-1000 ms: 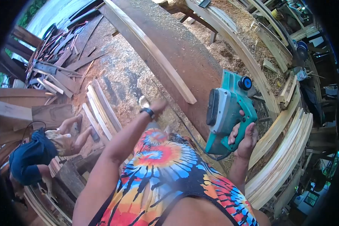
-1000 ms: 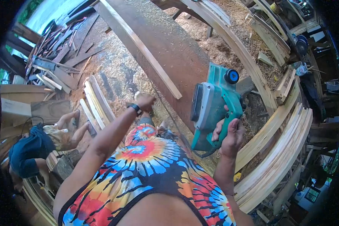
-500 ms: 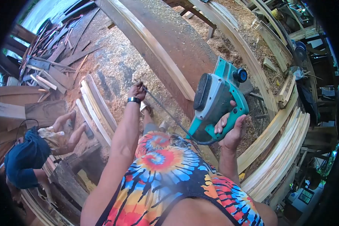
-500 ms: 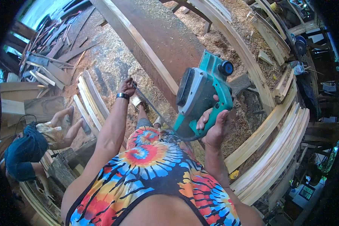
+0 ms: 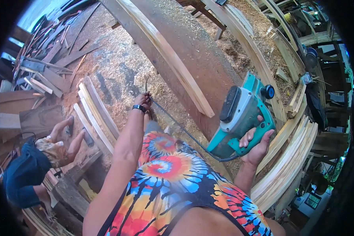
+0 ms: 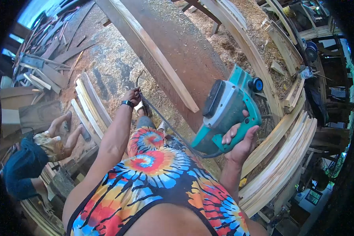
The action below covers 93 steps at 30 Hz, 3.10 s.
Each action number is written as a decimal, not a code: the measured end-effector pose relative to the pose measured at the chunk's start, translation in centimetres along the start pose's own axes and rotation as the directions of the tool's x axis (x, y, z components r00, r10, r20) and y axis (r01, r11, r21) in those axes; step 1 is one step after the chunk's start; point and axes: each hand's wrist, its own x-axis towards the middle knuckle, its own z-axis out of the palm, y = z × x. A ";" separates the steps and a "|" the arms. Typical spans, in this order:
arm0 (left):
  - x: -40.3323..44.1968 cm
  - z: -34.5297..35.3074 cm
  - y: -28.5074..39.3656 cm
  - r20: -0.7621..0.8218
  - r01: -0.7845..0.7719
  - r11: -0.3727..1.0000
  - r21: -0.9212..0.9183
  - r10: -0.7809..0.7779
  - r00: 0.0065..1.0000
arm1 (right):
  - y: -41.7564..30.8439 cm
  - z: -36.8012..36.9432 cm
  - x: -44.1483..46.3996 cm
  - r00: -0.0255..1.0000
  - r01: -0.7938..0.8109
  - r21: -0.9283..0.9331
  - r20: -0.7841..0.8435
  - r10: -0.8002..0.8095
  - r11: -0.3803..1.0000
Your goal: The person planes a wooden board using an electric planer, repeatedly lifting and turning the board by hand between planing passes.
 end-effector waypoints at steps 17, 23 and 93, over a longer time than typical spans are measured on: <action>13.8 4.6 11.4 0.094 0.136 0.914 0.382 -0.185 0.978 | 0.4 13.9 -0.3 0.920 0.035 -0.048 -0.388 -0.051 0.998; 15.4 2.1 15.1 0.070 -0.067 -0.035 0.997 0.092 0.993 | 0.9 17.5 1.1 0.934 -0.030 -0.060 -0.358 0.007 0.998; -15.5 24.3 22.9 0.737 -0.197 -0.784 0.588 0.419 0.531 | -3.1 -1.9 1.8 0.776 -0.087 -0.584 0.469 0.423 0.807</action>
